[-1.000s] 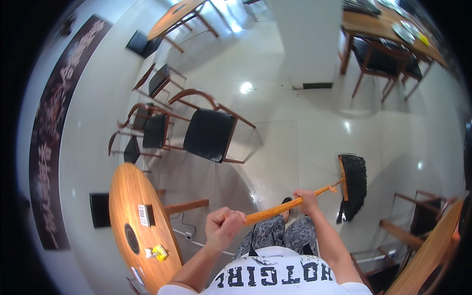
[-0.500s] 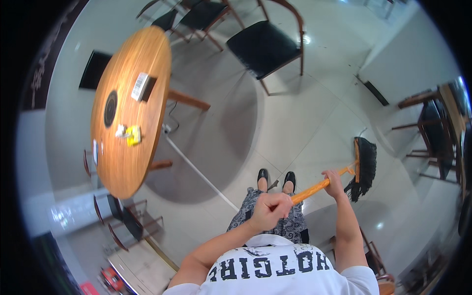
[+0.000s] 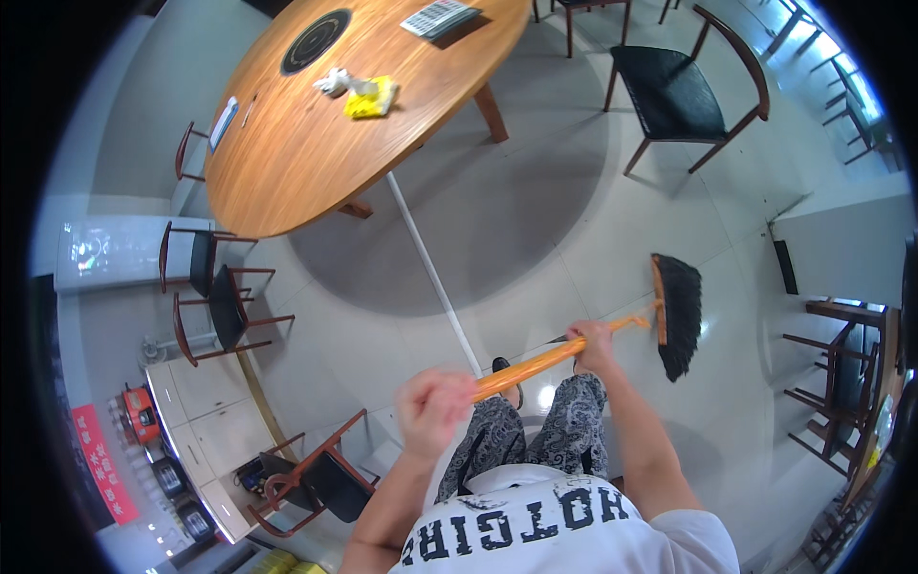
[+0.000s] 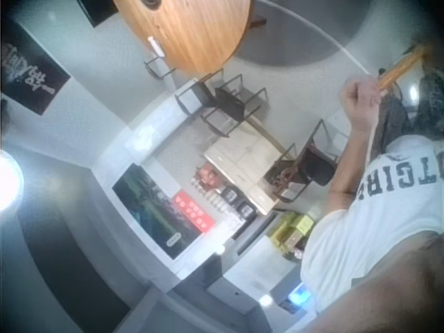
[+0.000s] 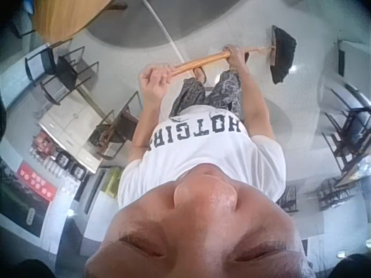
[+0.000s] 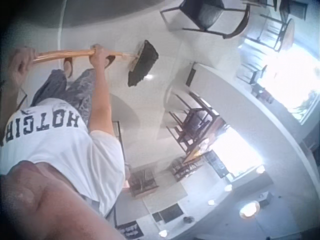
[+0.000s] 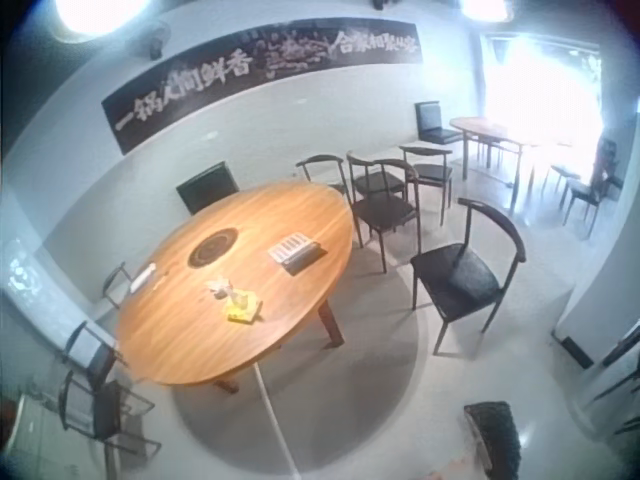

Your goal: The person sweeps a tiled floor with a long-handled broom in a restaurant dining area. They move chairs to access areas underneath and around tables, then sweep the floor systematically.

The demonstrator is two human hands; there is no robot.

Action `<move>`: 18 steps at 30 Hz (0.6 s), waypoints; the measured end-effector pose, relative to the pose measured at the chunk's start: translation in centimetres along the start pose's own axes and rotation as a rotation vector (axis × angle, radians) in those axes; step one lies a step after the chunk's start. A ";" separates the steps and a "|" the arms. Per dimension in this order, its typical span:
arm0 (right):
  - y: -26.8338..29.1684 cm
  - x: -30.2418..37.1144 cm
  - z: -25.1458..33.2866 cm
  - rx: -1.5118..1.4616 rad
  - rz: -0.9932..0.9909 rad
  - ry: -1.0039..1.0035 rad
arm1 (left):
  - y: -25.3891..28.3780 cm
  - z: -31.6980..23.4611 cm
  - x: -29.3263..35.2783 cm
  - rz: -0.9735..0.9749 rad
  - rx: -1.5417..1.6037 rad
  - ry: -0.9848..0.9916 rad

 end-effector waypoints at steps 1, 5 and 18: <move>-1.8 -0.6 3.2 -0.034 0.009 0.077 | 2.3 -2.2 1.1 0.011 -0.003 -0.080; -9.7 -1.7 14.8 0.050 0.233 0.201 | 10.4 -9.9 7.4 -0.174 -0.129 -0.292; -18.5 3.3 50.4 -0.719 0.600 0.602 | 6.4 -29.7 15.7 -0.050 -0.926 -0.668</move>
Point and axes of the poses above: each hand's wrist, its own x-axis away from the middle knuckle, its own y-axis out of the back of the hand, z = x × y, the point moved 5 cm from there along -x, towards the middle knuckle, and after that the axes turned 15 degrees about x, right-handed, at the moved point
